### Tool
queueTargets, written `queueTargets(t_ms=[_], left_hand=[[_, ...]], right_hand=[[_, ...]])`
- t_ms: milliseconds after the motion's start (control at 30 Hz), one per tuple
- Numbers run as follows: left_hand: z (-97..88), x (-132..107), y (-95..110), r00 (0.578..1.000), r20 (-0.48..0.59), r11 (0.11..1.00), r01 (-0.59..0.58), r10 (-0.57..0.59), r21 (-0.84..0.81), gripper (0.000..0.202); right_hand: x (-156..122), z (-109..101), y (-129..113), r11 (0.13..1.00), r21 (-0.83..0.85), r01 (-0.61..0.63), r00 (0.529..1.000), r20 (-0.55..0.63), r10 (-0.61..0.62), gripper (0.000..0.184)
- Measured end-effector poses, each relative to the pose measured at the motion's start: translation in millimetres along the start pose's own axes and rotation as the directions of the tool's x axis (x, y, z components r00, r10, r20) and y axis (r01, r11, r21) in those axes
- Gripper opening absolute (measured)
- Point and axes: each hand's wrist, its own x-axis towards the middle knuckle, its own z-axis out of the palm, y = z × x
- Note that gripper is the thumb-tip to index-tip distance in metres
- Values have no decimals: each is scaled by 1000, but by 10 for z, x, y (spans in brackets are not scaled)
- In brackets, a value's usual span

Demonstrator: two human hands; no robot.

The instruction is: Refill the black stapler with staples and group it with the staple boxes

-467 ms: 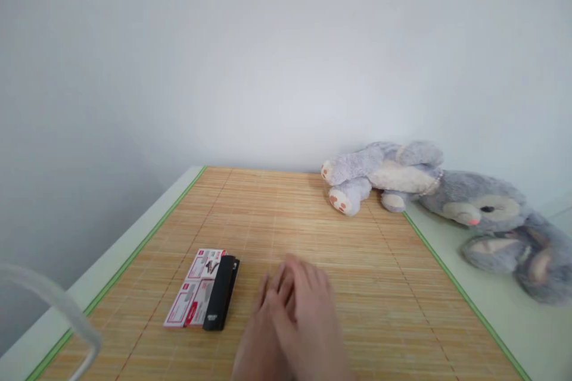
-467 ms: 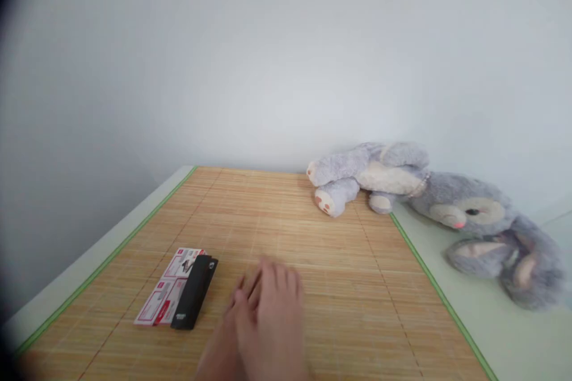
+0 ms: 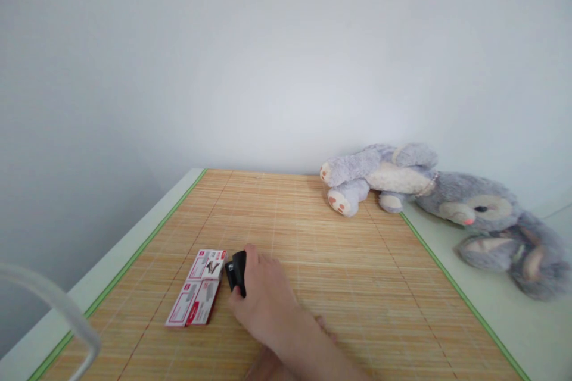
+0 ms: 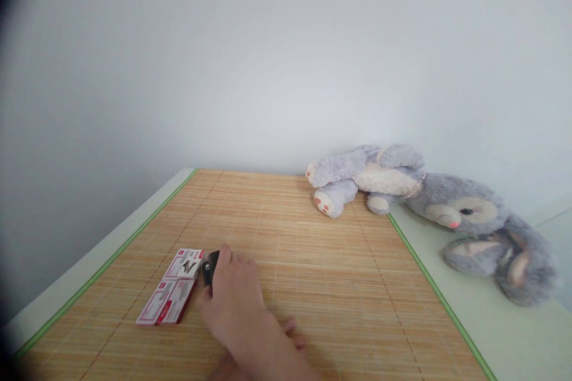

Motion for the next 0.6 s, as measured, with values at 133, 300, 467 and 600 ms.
queueTargets(t_ms=[133,300,467,600], left_hand=[[-91,-228,147,995,-23,994,-100,99,-46,27],[-210,-307,168,952,-285,957,182,-115,224,25],[-25,-166,189,874,-412,812,426,-256,399,57],[120,-95,195,868,-402,769,462,-291,441,67]], right_hand=[[-124,-383,405,993,-49,103,995,1,-103,58],[-266,-838,885,983,-74,169,984,70,-164,34],[-306,-1001,1101,988,-32,154,985,86,-151,33],[-293,-1026,1100,982,-42,183,980,90,-178,32]])
